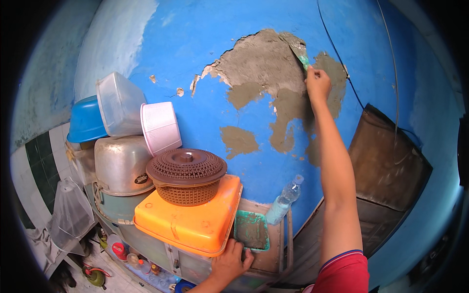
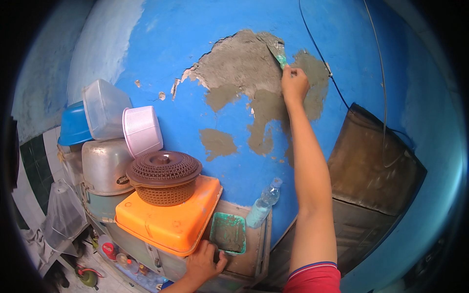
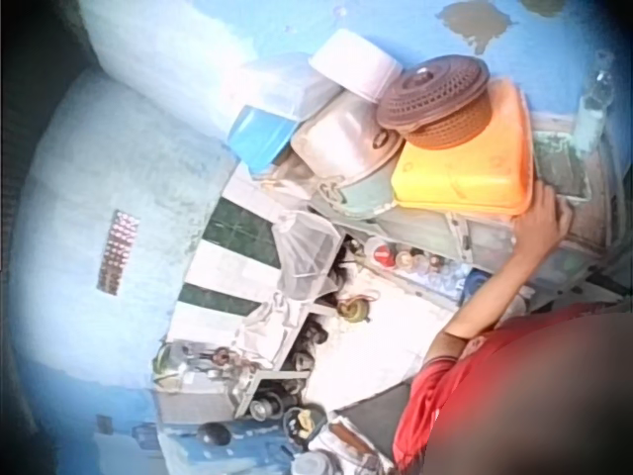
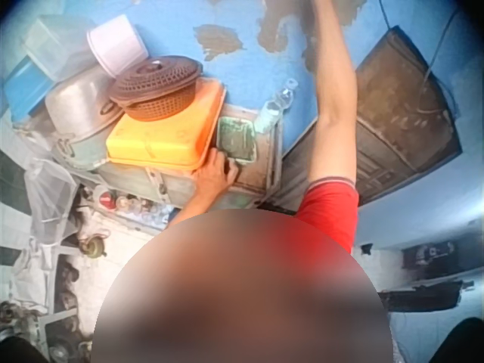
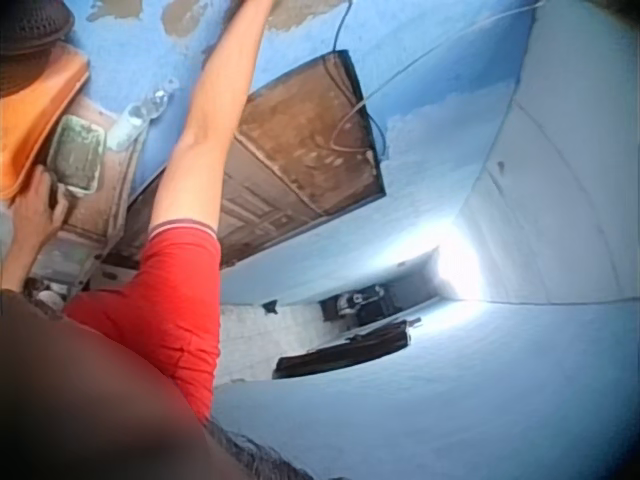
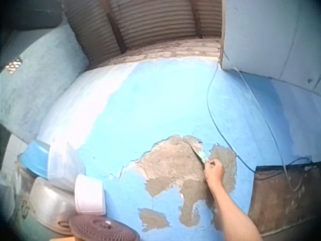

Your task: The person applies a gray paste to a damaged area on a blue wall using a small trowel. They repeatedly scoop paste from a green container, spread it over the hole, and smooth the surface. A plastic bottle is used to add water to the container during the process.

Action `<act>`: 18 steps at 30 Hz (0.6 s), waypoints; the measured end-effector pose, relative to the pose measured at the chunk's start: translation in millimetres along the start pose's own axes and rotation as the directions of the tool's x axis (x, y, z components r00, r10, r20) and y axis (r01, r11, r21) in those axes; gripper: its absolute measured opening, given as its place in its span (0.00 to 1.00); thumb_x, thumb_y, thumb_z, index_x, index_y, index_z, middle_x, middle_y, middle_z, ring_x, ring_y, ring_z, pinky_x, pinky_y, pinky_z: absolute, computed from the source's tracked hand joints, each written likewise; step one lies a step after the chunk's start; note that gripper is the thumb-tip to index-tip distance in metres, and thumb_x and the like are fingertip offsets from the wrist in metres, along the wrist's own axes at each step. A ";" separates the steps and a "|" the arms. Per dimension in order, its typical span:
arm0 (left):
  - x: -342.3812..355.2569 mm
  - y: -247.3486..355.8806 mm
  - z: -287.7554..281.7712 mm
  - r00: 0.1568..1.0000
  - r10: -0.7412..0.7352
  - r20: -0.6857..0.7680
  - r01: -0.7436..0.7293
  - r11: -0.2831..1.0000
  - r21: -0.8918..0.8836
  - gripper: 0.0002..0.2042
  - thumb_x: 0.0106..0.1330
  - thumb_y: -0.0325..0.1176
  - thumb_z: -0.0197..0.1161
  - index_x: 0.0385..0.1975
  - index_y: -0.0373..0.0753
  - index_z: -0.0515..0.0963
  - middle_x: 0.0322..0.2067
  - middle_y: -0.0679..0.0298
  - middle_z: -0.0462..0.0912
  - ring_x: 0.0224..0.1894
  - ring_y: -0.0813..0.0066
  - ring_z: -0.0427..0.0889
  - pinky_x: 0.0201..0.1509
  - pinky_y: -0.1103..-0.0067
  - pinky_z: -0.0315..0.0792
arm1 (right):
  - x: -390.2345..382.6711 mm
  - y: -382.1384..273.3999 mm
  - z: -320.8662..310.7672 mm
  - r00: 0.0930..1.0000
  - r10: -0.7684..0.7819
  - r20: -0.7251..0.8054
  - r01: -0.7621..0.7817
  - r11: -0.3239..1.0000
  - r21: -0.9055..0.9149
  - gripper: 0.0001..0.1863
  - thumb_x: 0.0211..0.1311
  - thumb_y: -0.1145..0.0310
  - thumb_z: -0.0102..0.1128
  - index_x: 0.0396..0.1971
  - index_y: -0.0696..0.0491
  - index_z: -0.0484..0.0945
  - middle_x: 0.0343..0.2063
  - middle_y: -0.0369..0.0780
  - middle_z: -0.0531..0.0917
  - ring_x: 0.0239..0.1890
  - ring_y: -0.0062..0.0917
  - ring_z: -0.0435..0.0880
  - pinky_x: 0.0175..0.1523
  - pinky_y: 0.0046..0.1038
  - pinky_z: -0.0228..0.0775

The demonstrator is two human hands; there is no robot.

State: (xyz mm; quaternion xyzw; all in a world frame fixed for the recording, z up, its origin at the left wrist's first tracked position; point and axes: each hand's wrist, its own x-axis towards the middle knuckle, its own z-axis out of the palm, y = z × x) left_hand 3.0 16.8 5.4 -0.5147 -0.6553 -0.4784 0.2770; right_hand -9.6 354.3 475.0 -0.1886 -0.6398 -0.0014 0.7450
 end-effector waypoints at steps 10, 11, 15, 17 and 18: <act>0.7 2.6 -2.7 0.999 -0.029 0.042 0.029 1.000 -0.003 0.11 0.58 0.40 0.68 0.29 0.40 0.76 0.30 0.60 0.72 0.27 0.57 0.80 0.27 0.63 0.75 | -3.6 -45.0 10.0 0.998 -0.066 0.005 0.065 0.993 0.094 0.22 0.65 0.50 0.63 0.30 0.57 0.87 0.24 0.46 0.88 0.38 0.41 0.90 0.51 0.38 0.78; 0.7 2.3 -1.9 0.999 -0.024 0.038 0.024 1.000 -0.005 0.11 0.58 0.40 0.68 0.28 0.40 0.76 0.30 0.60 0.73 0.27 0.57 0.80 0.27 0.63 0.75 | 2.2 -48.3 11.9 0.999 -0.043 0.025 0.040 0.995 0.087 0.21 0.64 0.50 0.63 0.29 0.56 0.87 0.23 0.45 0.88 0.38 0.41 0.90 0.50 0.38 0.78; -1.3 0.6 -2.0 0.999 -0.026 0.034 0.025 1.000 0.012 0.11 0.58 0.40 0.69 0.28 0.40 0.75 0.30 0.60 0.73 0.27 0.57 0.80 0.27 0.64 0.75 | 8.8 -57.6 3.0 0.991 0.033 0.129 -0.035 0.999 0.019 0.20 0.64 0.51 0.63 0.28 0.55 0.87 0.22 0.43 0.88 0.34 0.38 0.90 0.46 0.37 0.78; -2.3 0.8 -2.3 0.999 -0.025 0.028 0.025 1.000 0.017 0.11 0.58 0.40 0.69 0.28 0.40 0.75 0.30 0.60 0.73 0.27 0.58 0.80 0.27 0.64 0.75 | 9.5 -52.9 -9.8 0.984 0.050 0.173 -0.043 0.998 -0.042 0.20 0.63 0.51 0.63 0.28 0.55 0.87 0.22 0.42 0.89 0.33 0.36 0.89 0.45 0.36 0.78; -1.5 0.8 -2.4 1.000 -0.018 0.020 0.018 1.000 0.014 0.11 0.58 0.40 0.69 0.28 0.40 0.75 0.30 0.60 0.73 0.27 0.58 0.80 0.27 0.64 0.75 | 12.9 -47.8 -19.7 0.982 0.055 0.182 -0.042 0.996 -0.075 0.20 0.63 0.51 0.63 0.28 0.54 0.87 0.21 0.41 0.89 0.32 0.35 0.89 0.45 0.35 0.78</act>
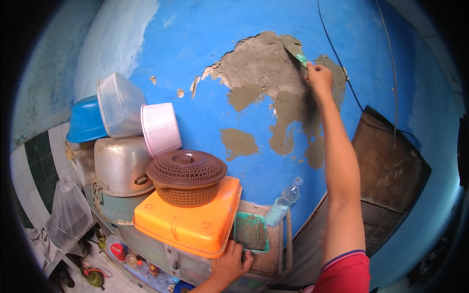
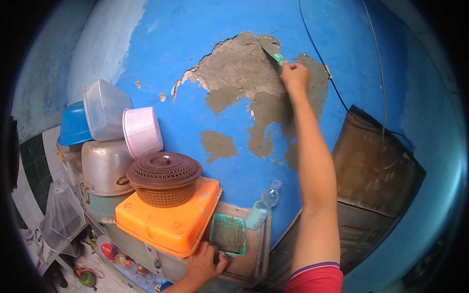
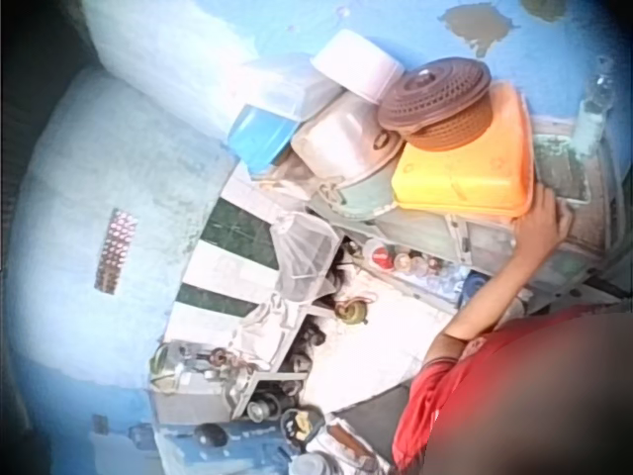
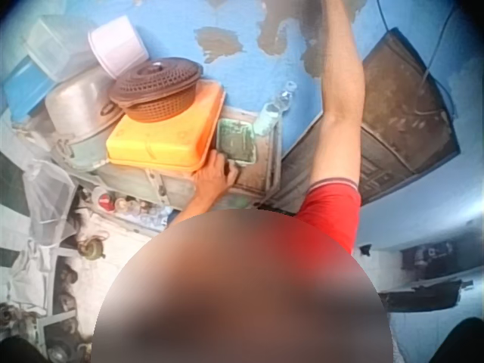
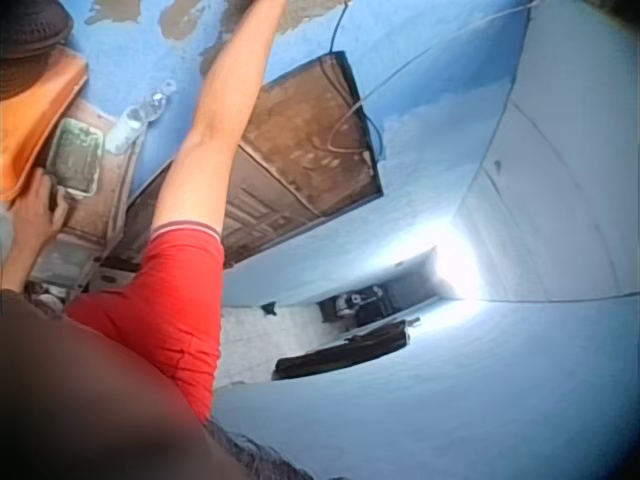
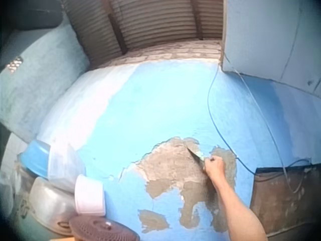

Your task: The person applies a gray paste to a damaged area on a blue wall using a small trowel. They repeatedly scoop paste from a green container, spread it over the hole, and smooth the surface. A plastic bottle is used to add water to the container during the process.

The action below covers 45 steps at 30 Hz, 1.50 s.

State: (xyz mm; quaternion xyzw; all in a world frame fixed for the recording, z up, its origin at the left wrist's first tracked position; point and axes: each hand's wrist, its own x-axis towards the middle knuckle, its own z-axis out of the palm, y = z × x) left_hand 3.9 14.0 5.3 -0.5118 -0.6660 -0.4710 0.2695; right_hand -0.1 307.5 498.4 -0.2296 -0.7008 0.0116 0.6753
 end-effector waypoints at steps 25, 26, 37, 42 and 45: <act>2.0 3.7 -2.6 1.000 -0.015 0.027 0.016 1.000 -0.025 0.11 0.58 0.39 0.69 0.28 0.40 0.75 0.30 0.60 0.73 0.26 0.56 0.80 0.26 0.63 0.75 | 16.6 -1.1 -12.3 0.989 -0.144 -0.042 0.143 0.990 -0.016 0.22 0.61 0.50 0.64 0.29 0.57 0.88 0.28 0.49 0.89 0.36 0.43 0.89 0.48 0.40 0.78; 2.1 4.4 -0.9 0.999 -0.028 0.043 0.029 0.999 -0.035 0.12 0.60 0.40 0.68 0.28 0.40 0.75 0.30 0.59 0.73 0.28 0.56 0.80 0.28 0.62 0.76 | 23.4 -3.9 -2.8 0.981 -0.176 -0.076 0.174 0.984 -0.035 0.22 0.61 0.50 0.64 0.30 0.57 0.88 0.29 0.50 0.89 0.37 0.45 0.89 0.48 0.41 0.78; 0.3 0.1 0.8 1.000 -0.008 0.010 0.008 1.000 -0.026 0.11 0.59 0.40 0.69 0.29 0.41 0.75 0.30 0.60 0.73 0.26 0.57 0.80 0.26 0.63 0.76 | 27.7 -0.4 -13.6 0.997 -0.075 0.009 0.076 0.984 -0.164 0.21 0.61 0.50 0.64 0.28 0.56 0.88 0.26 0.48 0.89 0.35 0.43 0.89 0.47 0.41 0.78; -0.1 -0.2 -2.3 1.000 -0.015 0.011 0.015 0.999 -0.033 0.12 0.58 0.40 0.69 0.28 0.41 0.75 0.30 0.60 0.72 0.27 0.58 0.80 0.27 0.62 0.76 | 10.2 -12.4 -35.5 0.997 -0.019 0.072 0.022 0.999 -0.045 0.22 0.62 0.50 0.64 0.27 0.55 0.88 0.20 0.42 0.88 0.31 0.36 0.89 0.45 0.38 0.78; 0.8 1.2 0.2 1.000 -0.003 0.014 0.003 0.999 -0.038 0.12 0.58 0.40 0.69 0.28 0.41 0.75 0.31 0.60 0.72 0.28 0.57 0.80 0.27 0.62 0.76 | 28.5 -8.3 -21.0 0.996 -0.086 0.025 0.086 0.996 0.002 0.22 0.62 0.49 0.64 0.27 0.56 0.89 0.21 0.44 0.88 0.32 0.38 0.89 0.46 0.38 0.79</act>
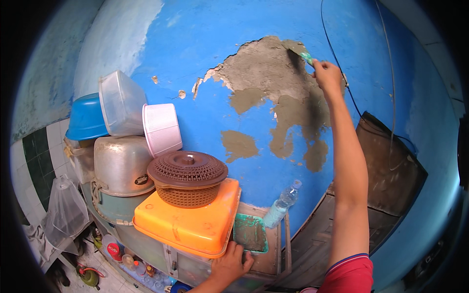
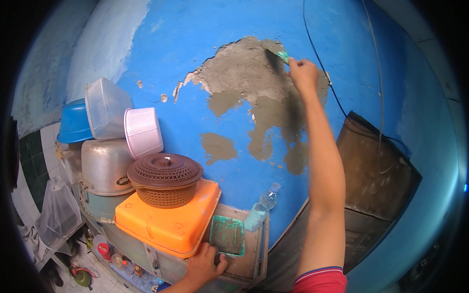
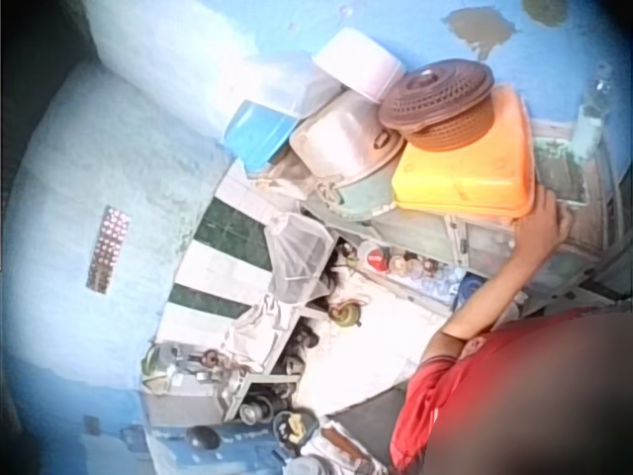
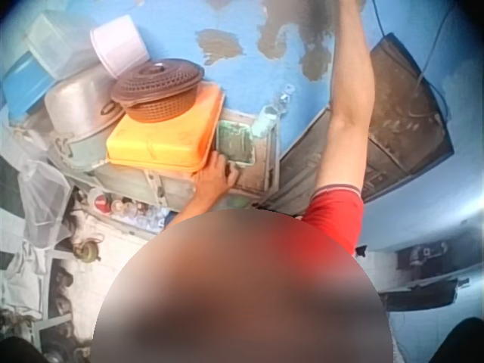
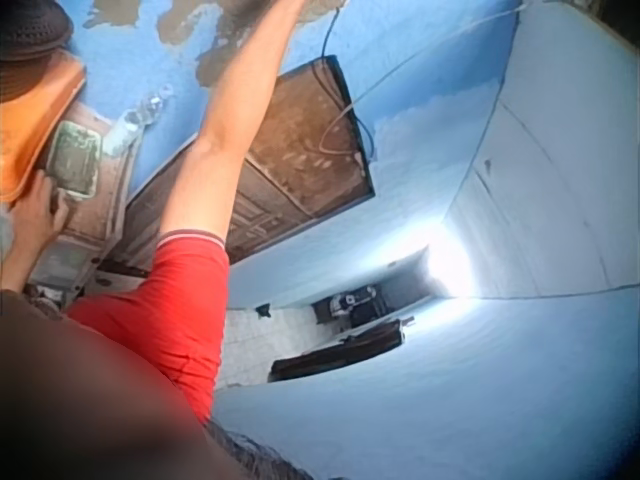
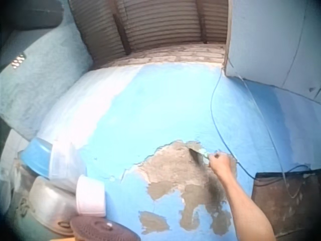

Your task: The person applies a gray paste to a damaged area on a blue wall using a small trowel. They repeatedly scoop paste from a green container, spread it over the hole, and smooth the surface. A plastic bottle is used to add water to the container during the process.

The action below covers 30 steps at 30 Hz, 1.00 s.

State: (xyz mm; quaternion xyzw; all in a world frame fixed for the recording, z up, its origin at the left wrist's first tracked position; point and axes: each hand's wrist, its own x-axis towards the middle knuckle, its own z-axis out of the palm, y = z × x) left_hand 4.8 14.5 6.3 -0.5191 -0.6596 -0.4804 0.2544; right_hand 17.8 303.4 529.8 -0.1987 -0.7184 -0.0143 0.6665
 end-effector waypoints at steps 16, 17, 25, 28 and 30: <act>-0.6 -1.2 -2.4 1.000 -0.002 -0.004 0.002 1.000 -0.001 0.12 0.58 0.40 0.69 0.28 0.41 0.74 0.31 0.59 0.72 0.30 0.57 0.80 0.29 0.62 0.76 | -14.9 -9.1 -25.6 0.996 0.011 0.083 0.000 0.991 -0.134 0.22 0.61 0.49 0.64 0.27 0.55 0.88 0.19 0.41 0.88 0.28 0.35 0.88 0.43 0.37 0.78; -0.6 -0.1 -2.1 1.000 -0.018 0.005 0.018 1.000 -0.005 0.12 0.59 0.41 0.68 0.27 0.41 0.74 0.30 0.59 0.72 0.30 0.56 0.80 0.31 0.62 0.76 | -11.4 -8.9 -22.0 0.999 -0.018 0.046 0.024 0.992 -0.122 0.22 0.61 0.49 0.64 0.26 0.55 0.88 0.19 0.41 0.87 0.27 0.34 0.88 0.42 0.36 0.78; 0.2 0.2 -1.0 1.000 -0.002 -0.004 0.002 0.999 0.033 0.13 0.61 0.42 0.66 0.26 0.41 0.73 0.30 0.59 0.72 0.31 0.56 0.80 0.33 0.63 0.77 | -9.0 26.7 -11.2 1.000 0.021 -0.021 -0.023 0.993 -0.117 0.23 0.63 0.48 0.64 0.28 0.56 0.87 0.18 0.41 0.87 0.27 0.32 0.88 0.40 0.34 0.77; -2.6 -1.2 0.2 1.000 -0.012 -0.023 0.012 1.000 0.018 0.13 0.61 0.42 0.66 0.26 0.40 0.73 0.30 0.59 0.72 0.31 0.57 0.80 0.32 0.64 0.77 | -41.3 37.8 -21.5 0.998 0.060 0.007 -0.060 0.997 -0.054 0.22 0.65 0.49 0.65 0.30 0.56 0.87 0.18 0.38 0.85 0.22 0.24 0.83 0.33 0.29 0.72; -1.8 0.7 -0.8 1.000 -0.028 0.009 0.028 1.000 0.009 0.13 0.61 0.42 0.66 0.26 0.40 0.73 0.30 0.59 0.72 0.31 0.57 0.80 0.31 0.63 0.77 | -50.6 49.6 -25.1 0.998 0.064 0.002 -0.064 0.996 0.068 0.21 0.68 0.49 0.66 0.30 0.55 0.86 0.17 0.35 0.83 0.15 0.14 0.74 0.23 0.22 0.63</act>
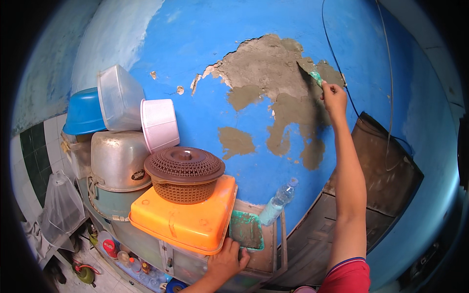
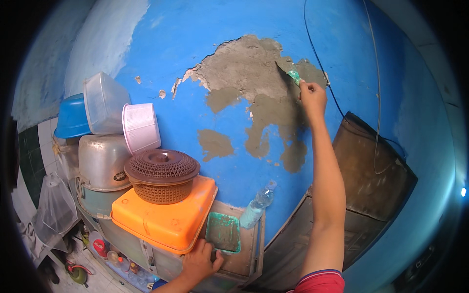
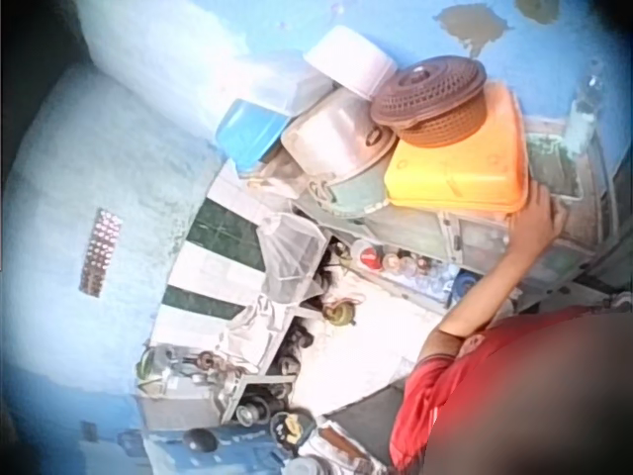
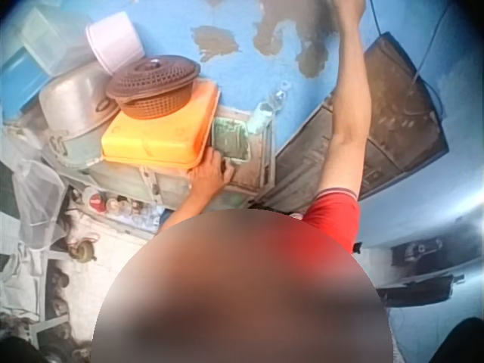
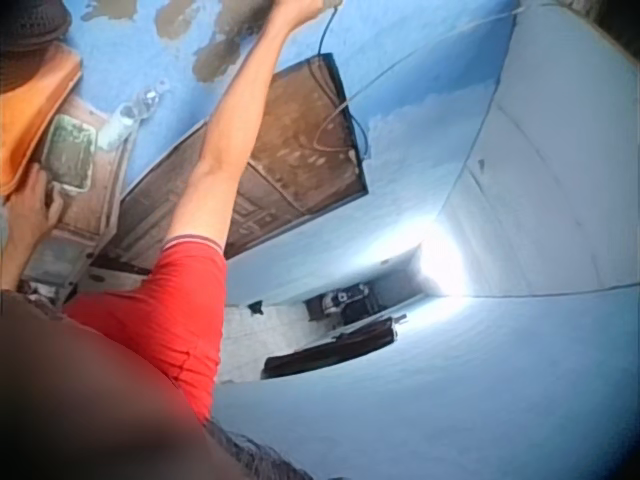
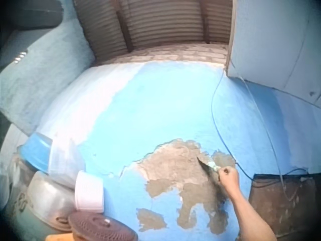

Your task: The person applies a gray paste to a damaged area on a blue wall using a small trowel. They repeatedly scoop paste from a green container, spread it over the hole, and smooth the surface. A plastic bottle is used to add water to the container during the process.

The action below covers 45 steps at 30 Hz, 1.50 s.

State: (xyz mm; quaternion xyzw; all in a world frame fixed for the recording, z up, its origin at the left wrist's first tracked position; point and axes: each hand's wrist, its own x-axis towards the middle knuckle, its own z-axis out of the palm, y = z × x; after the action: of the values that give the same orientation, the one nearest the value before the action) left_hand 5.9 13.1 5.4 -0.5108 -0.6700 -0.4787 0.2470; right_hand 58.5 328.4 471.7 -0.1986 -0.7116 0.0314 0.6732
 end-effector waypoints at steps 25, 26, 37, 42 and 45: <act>-2.6 -0.9 2.5 0.999 -0.020 0.025 0.020 1.000 -0.003 0.13 0.61 0.43 0.66 0.26 0.41 0.73 0.31 0.59 0.72 0.29 0.55 0.80 0.31 0.60 0.76 | -10.2 6.0 40.2 0.999 -0.040 0.011 0.037 0.976 0.213 0.21 0.69 0.51 0.66 0.31 0.56 0.82 0.19 0.36 0.86 0.25 0.17 0.83 0.36 0.25 0.73; -1.7 -0.3 3.9 1.000 -0.017 0.022 0.017 1.000 -0.007 0.13 0.61 0.43 0.66 0.26 0.41 0.73 0.30 0.59 0.72 0.29 0.55 0.80 0.31 0.60 0.76 | 2.2 2.7 42.7 0.999 -0.054 -0.003 0.053 0.977 0.205 0.21 0.69 0.51 0.66 0.31 0.56 0.82 0.19 0.36 0.86 0.25 0.17 0.83 0.36 0.24 0.73; 0.2 -3.6 2.1 1.000 0.014 -0.004 -0.014 1.000 -0.006 0.12 0.58 0.40 0.69 0.29 0.41 0.75 0.30 0.60 0.73 0.28 0.58 0.80 0.27 0.64 0.76 | -14.1 27.7 25.6 0.994 0.076 0.083 -0.082 0.994 0.074 0.21 0.69 0.50 0.66 0.29 0.54 0.79 0.18 0.36 0.84 0.21 0.17 0.80 0.30 0.24 0.68; -1.4 -0.4 -1.8 0.998 -0.027 0.053 0.027 1.000 -0.012 0.13 0.61 0.42 0.67 0.27 0.40 0.74 0.30 0.59 0.72 0.30 0.56 0.80 0.30 0.61 0.76 | -25.2 10.2 33.9 0.999 -0.029 0.021 0.025 0.981 0.192 0.21 0.70 0.51 0.66 0.30 0.56 0.80 0.19 0.36 0.84 0.22 0.18 0.81 0.32 0.25 0.70; 0.7 0.6 0.6 0.998 -0.022 0.060 0.024 0.999 -0.029 0.13 0.62 0.42 0.66 0.27 0.40 0.74 0.30 0.58 0.72 0.31 0.55 0.80 0.32 0.60 0.75 | 4.9 -0.8 49.4 0.996 -0.085 -0.027 0.088 0.976 0.198 0.22 0.69 0.50 0.66 0.31 0.56 0.81 0.20 0.39 0.85 0.23 0.24 0.84 0.36 0.29 0.74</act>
State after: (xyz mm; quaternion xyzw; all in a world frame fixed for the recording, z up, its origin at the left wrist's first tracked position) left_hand 6.3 13.9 6.0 -0.5207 -0.6757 -0.4760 0.2138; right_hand 10.3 340.3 472.1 -0.0995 -0.7067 0.0711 0.6968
